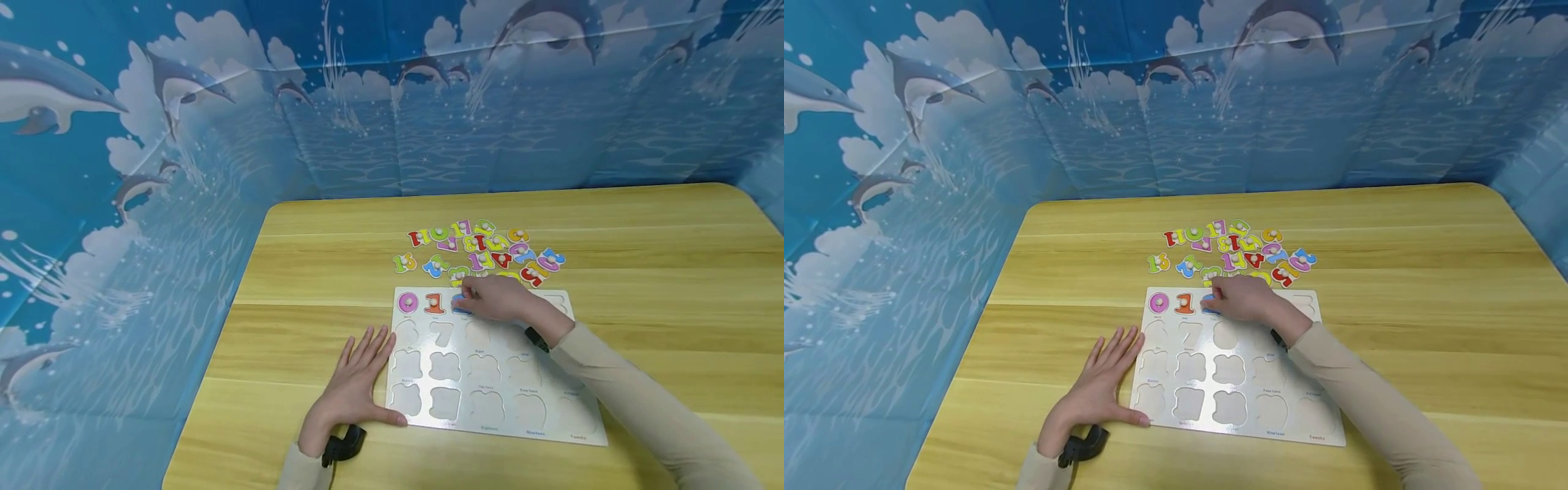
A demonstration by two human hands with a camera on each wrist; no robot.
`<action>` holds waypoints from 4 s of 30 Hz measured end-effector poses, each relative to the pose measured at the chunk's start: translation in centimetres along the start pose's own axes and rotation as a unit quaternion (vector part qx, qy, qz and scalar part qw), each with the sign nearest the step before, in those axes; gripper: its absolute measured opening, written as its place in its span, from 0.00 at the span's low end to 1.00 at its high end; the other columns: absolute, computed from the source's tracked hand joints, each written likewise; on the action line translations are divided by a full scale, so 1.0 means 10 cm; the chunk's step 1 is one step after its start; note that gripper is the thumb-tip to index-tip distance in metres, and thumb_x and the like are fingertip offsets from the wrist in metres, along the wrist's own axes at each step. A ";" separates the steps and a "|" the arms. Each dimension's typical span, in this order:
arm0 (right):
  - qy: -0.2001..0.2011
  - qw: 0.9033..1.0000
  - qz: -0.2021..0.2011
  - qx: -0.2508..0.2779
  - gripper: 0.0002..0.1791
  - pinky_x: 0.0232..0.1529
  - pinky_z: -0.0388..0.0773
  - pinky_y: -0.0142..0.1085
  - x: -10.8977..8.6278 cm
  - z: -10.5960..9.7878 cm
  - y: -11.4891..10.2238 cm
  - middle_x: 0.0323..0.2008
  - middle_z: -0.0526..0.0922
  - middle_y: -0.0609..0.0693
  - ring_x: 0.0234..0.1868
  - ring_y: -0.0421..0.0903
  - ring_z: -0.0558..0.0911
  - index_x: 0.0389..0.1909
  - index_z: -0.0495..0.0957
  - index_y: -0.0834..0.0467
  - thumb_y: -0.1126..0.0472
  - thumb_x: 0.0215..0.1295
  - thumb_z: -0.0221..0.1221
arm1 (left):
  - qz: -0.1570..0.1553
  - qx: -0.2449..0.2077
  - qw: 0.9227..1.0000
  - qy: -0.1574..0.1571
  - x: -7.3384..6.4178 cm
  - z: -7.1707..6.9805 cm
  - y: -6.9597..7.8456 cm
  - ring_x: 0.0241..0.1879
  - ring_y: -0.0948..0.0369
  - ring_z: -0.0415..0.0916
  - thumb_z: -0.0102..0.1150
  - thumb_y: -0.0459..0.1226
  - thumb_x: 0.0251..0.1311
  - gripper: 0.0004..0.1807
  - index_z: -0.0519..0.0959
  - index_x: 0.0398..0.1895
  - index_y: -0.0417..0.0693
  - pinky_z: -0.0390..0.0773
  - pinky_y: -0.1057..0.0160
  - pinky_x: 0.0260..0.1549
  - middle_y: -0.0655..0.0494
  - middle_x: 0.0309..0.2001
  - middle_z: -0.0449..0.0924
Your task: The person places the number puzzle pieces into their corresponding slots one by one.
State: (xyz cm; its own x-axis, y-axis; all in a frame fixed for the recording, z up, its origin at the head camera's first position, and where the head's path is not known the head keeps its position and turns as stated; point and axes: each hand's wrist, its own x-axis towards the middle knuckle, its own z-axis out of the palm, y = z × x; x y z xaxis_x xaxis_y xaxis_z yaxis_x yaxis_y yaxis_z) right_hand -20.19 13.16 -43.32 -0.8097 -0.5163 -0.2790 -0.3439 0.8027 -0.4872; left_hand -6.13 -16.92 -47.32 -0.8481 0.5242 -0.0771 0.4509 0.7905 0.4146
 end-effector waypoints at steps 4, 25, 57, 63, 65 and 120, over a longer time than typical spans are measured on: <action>0.006 1.000 0.022 0.019 0.18 0.19 0.56 0.35 -0.03 -0.13 0.04 0.16 0.65 0.46 0.17 0.44 0.66 0.32 0.72 0.52 0.40 0.67 0.53 | 0.000 -0.001 1.000 0.000 0.00 0.00 0.00 0.73 0.55 0.27 0.63 0.73 0.32 0.71 0.40 0.76 0.52 0.29 0.48 0.67 0.56 0.76 0.33; 0.059 0.998 0.031 0.001 0.12 0.21 0.61 0.37 -0.08 -0.50 0.38 0.19 0.70 0.49 0.19 0.46 0.68 0.36 0.72 0.60 0.54 0.66 0.57 | -0.004 0.007 1.000 -0.004 -0.01 -0.01 -0.01 0.73 0.55 0.27 0.63 0.73 0.32 0.72 0.40 0.76 0.51 0.28 0.49 0.67 0.56 0.76 0.32; 0.120 0.990 0.064 0.041 0.15 0.17 0.60 0.38 0.15 -0.79 0.40 0.20 0.71 0.52 0.18 0.48 0.68 0.44 0.72 0.60 0.51 0.70 0.51 | -0.003 0.007 1.000 -0.008 -0.01 -0.02 -0.01 0.73 0.54 0.27 0.61 0.74 0.32 0.71 0.40 0.76 0.52 0.27 0.48 0.67 0.56 0.76 0.31; 0.124 0.989 0.070 0.047 0.15 0.18 0.60 0.39 0.13 -0.86 0.44 0.21 0.71 0.53 0.18 0.49 0.67 0.44 0.71 0.61 0.51 0.71 0.51 | -0.005 0.002 1.000 -0.009 0.00 -0.01 -0.02 0.73 0.55 0.26 0.62 0.74 0.32 0.71 0.40 0.76 0.52 0.26 0.48 0.66 0.56 0.76 0.30; 0.128 0.988 0.071 0.046 0.16 0.18 0.59 0.38 0.12 -0.87 0.45 0.21 0.71 0.52 0.18 0.49 0.67 0.44 0.71 0.60 0.51 0.71 0.51 | -0.005 0.002 1.000 -0.010 0.00 -0.01 -0.02 0.73 0.55 0.26 0.62 0.74 0.32 0.71 0.40 0.76 0.52 0.26 0.49 0.66 0.57 0.76 0.30; 0.059 0.997 0.018 -0.038 0.16 0.18 0.52 0.34 0.17 -0.24 0.40 0.14 0.63 0.46 0.16 0.43 0.64 0.23 0.69 0.54 0.49 0.63 0.60 | 0.000 0.005 1.000 -0.006 0.01 -0.01 -0.03 0.73 0.54 0.27 0.62 0.73 0.33 0.70 0.40 0.76 0.51 0.27 0.47 0.66 0.55 0.76 0.32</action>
State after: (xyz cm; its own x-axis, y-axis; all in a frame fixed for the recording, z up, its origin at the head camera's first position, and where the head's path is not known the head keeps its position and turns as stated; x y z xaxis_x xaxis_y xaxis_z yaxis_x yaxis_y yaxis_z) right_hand -24.08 16.17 -43.72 -0.8710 -0.4518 -0.1930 -0.3455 0.8425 -0.4132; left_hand -6.36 -17.07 -47.39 -0.8442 0.5288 -0.0878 0.4543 0.7929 0.4062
